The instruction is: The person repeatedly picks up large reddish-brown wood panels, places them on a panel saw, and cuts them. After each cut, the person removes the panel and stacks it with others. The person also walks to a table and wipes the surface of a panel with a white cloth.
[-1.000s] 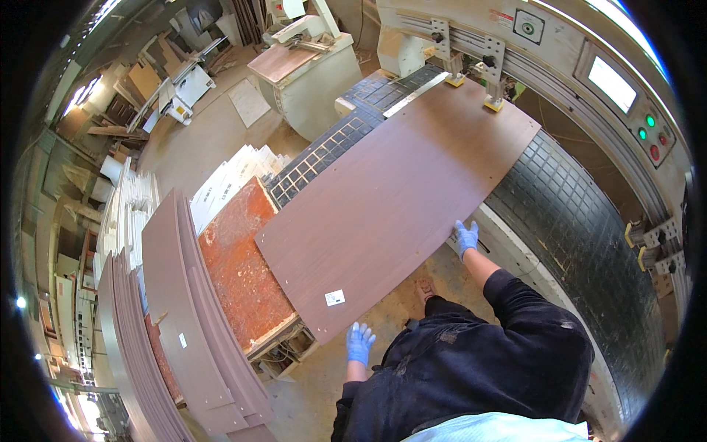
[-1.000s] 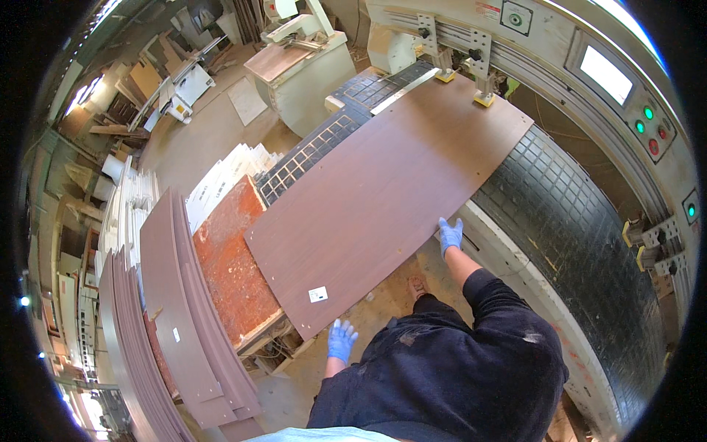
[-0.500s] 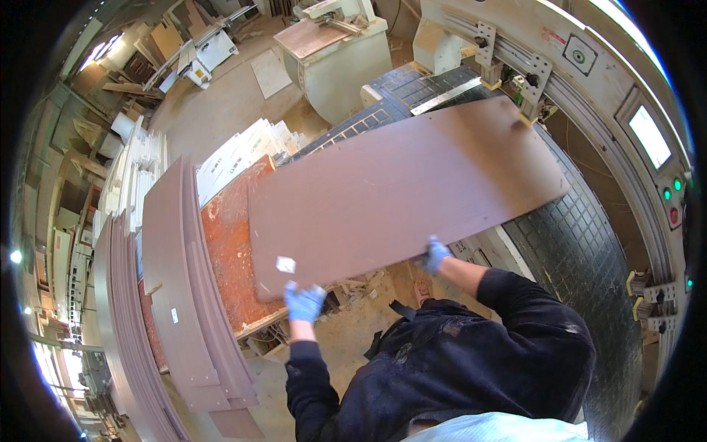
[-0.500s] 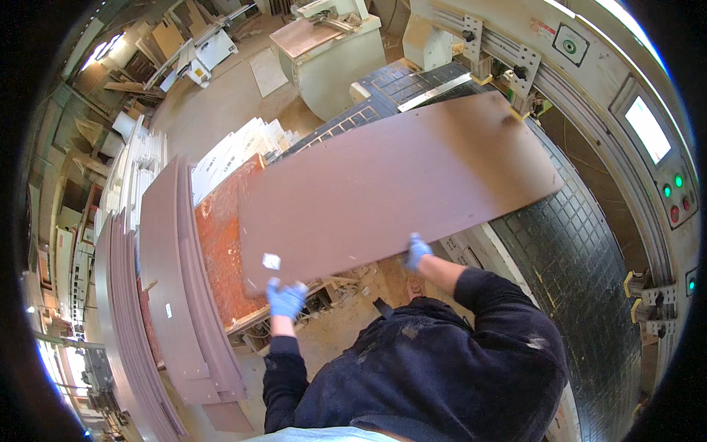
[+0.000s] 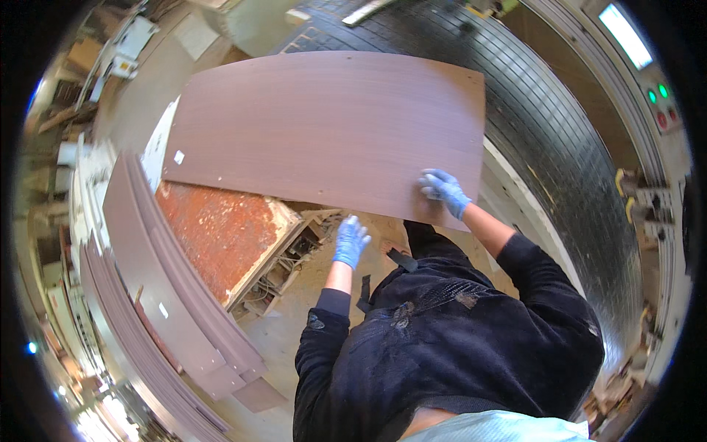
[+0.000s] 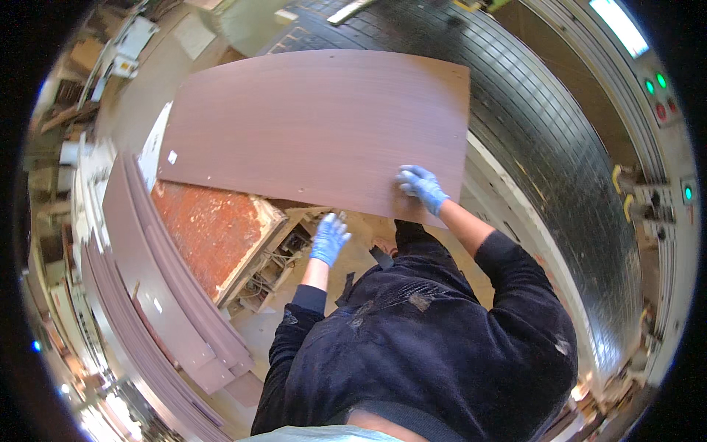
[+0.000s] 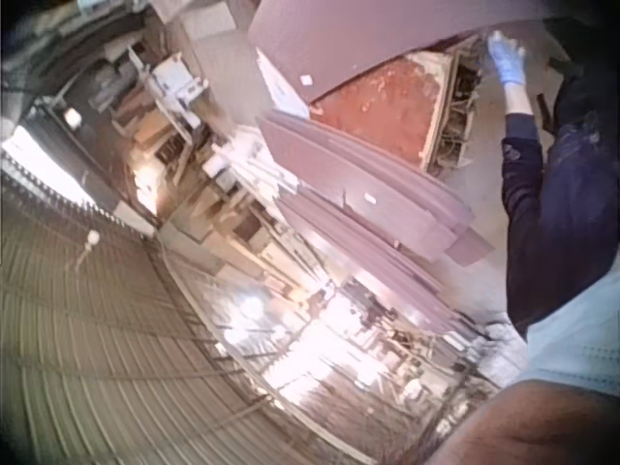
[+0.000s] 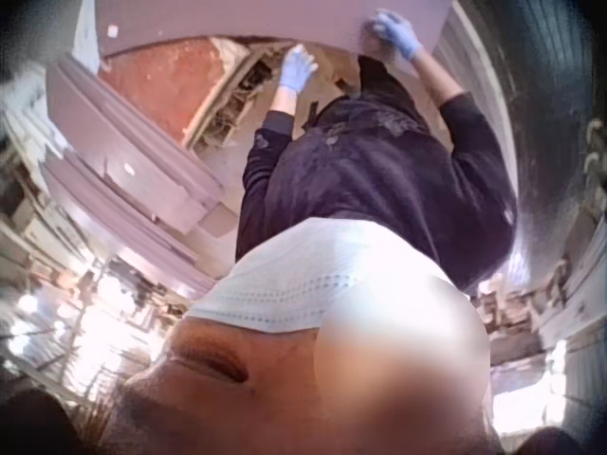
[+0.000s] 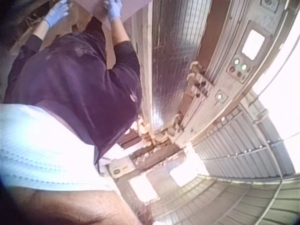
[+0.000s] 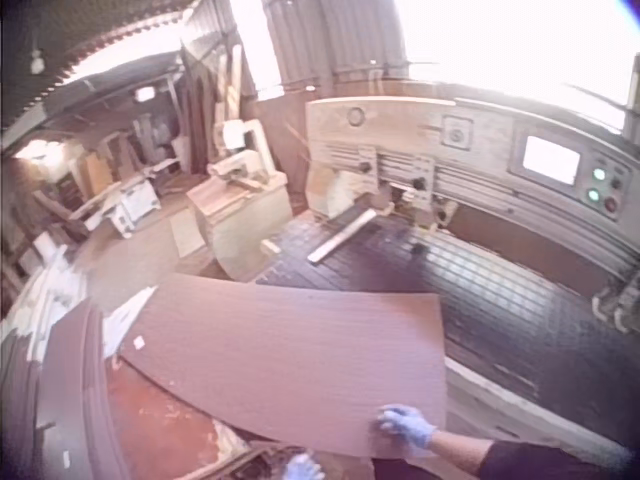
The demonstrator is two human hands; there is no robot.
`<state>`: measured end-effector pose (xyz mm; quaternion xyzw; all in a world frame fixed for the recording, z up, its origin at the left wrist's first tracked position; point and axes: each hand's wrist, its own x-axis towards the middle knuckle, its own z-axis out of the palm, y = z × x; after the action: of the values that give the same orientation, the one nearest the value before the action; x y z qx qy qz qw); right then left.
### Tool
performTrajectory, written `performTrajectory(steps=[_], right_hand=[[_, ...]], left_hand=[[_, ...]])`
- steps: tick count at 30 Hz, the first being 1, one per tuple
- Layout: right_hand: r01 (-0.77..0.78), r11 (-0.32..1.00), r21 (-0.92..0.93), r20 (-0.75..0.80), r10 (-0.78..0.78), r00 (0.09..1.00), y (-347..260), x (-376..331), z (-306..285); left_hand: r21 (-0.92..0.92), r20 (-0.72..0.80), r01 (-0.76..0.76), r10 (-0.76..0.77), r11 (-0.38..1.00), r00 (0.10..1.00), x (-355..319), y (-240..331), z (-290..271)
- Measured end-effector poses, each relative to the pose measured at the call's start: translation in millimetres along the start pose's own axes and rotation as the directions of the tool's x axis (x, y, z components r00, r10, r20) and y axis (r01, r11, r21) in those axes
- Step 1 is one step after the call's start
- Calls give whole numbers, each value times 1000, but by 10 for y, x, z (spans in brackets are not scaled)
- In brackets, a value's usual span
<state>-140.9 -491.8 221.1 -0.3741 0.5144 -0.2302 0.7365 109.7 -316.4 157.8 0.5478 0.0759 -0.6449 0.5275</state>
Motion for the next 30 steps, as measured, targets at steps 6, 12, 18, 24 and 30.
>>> performTrajectory(steps=[6,12,18,24,30], right_hand=[[26,992,126,-445,33,895,785,-808,-921],[-106,970,220,-370,183,911,886,-1221,-1215],[-174,985,15,-193,174,966,797,-1199,-1759],[-181,971,-155,-105,165,981,618,-1052,-2291],[-216,928,-304,-27,219,975,571,-848,-2407]], left_hand=[[2,259,342,-330,940,908,124,-824,956],[34,300,465,-452,885,840,135,-1388,1446],[-50,210,326,-310,944,927,19,-1787,1724],[-74,-109,-68,59,995,992,-268,-2030,1625],[-31,-516,-328,266,944,814,-874,-2147,380]])
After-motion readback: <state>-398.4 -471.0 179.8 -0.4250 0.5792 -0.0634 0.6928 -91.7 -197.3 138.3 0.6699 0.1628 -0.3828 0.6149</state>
